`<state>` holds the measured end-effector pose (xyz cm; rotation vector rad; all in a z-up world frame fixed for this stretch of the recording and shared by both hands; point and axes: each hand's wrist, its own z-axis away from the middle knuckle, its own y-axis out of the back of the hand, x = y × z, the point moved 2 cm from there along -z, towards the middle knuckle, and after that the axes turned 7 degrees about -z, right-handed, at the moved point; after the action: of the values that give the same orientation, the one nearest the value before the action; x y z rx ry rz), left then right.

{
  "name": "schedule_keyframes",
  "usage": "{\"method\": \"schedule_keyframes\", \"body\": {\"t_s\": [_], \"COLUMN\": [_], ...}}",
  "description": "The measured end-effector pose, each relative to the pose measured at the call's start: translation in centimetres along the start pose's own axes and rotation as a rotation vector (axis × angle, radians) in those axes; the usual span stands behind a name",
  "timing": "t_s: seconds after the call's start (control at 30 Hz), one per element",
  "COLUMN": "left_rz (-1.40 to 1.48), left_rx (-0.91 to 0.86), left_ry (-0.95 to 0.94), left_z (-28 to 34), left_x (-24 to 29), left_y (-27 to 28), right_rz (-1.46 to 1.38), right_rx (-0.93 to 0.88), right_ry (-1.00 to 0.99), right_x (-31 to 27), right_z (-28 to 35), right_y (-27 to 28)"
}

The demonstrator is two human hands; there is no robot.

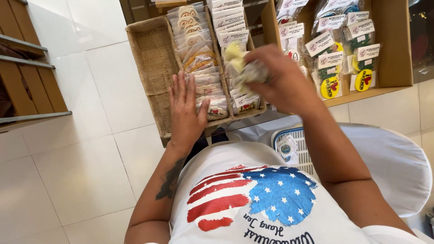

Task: Wiping small packaged souvenir items with a cloth and organizing them into display trays.

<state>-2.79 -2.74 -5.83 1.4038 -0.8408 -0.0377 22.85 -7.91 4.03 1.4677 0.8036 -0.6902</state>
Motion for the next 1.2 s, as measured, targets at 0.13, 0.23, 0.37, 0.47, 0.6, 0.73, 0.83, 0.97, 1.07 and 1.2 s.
{"method": "schedule_keyframes", "body": {"t_s": [0.13, 0.23, 0.37, 0.47, 0.6, 0.73, 0.83, 0.97, 1.07, 1.2], "left_rz": [-0.062, 0.039, 0.032, 0.009, -0.08, -0.109, -0.21, -0.295, -0.258, -0.18], "left_rx": [0.084, 0.147, 0.2, 0.152, 0.095, -0.044, -0.123, -0.199, -0.146, -0.031], "left_ry": [-0.029, 0.011, -0.035, -0.058, -0.253, -0.417, -0.465, -0.54, -0.578, -0.614], "left_z": [0.1, -0.1, -1.2, -2.6, -3.7, -2.9, -2.7, -1.9, -1.0, -0.5], "left_x": [-0.9, -1.4, -2.4, -2.0, -4.3, -2.7, -2.3, -1.3, -1.4, -1.3], "left_y": [-0.4, 0.5, 1.9, 3.7, 1.0, 2.3, 2.5, 3.1, 2.8, 3.6], "right_rz": [0.033, 0.207, 0.121, -0.013, -0.173, -0.425, -0.641, -0.715, -0.776, -0.873], "right_rx": [-0.313, -0.222, 0.126, 0.148, 0.362, 0.584, 0.764, 0.92, 1.027, 1.131], "right_ry": [0.166, 0.123, 0.095, 0.013, -0.121, -0.186, -0.203, -0.153, -0.118, -0.078], "right_x": [-0.4, 1.1, -1.4, -2.7, -1.9, -3.5, -2.5, -1.3, -1.3, -0.3], "right_z": [-0.8, -0.9, -0.6, 0.2, 1.0, 1.7, 2.4, 3.5, 3.6, 3.7], "right_y": [-4.9, -5.0, -2.9, -4.8, -7.3, -9.2, -11.0, -13.2, -14.3, -14.7]}}
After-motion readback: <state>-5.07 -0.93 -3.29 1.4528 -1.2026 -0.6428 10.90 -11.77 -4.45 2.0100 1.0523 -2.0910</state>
